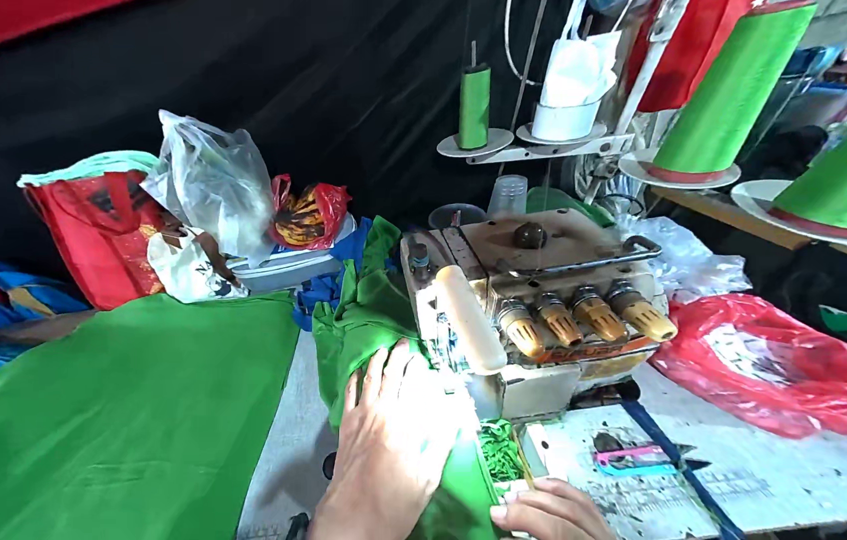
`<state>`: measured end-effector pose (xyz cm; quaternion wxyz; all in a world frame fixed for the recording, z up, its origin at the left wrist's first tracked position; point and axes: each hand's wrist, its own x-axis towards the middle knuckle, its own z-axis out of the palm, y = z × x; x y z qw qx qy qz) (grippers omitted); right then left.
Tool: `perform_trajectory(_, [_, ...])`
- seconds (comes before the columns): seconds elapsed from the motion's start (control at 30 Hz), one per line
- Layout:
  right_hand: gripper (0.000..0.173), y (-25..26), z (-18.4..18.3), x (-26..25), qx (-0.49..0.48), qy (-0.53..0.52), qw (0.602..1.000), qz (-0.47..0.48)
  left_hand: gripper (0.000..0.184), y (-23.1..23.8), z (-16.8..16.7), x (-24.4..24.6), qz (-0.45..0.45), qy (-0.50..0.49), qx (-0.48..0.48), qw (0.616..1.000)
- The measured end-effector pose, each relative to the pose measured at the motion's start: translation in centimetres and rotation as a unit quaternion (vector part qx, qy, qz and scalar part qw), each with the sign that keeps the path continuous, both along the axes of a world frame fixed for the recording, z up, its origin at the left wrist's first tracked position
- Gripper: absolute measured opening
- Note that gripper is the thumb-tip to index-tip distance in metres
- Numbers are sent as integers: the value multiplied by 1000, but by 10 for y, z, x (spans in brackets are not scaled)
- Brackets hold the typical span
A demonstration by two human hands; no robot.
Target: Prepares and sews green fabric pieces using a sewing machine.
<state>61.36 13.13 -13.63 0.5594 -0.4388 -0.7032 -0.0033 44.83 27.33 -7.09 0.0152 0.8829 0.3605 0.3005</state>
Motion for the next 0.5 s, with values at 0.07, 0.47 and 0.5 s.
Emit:
perform_trajectory(0.07, [11,6,4,2,-5,-9,1000,-3,49,6,4,0,-8,25,-21,999])
perform_trajectory(0.47, [11,49,22,13,9,-56,997,-49,46,55,24,1,-17,66,-102,992])
perform_trajectory(0.5, [10,52,24,14,7,-56,997,-57,46,59,26,3,-17,73,-97,992])
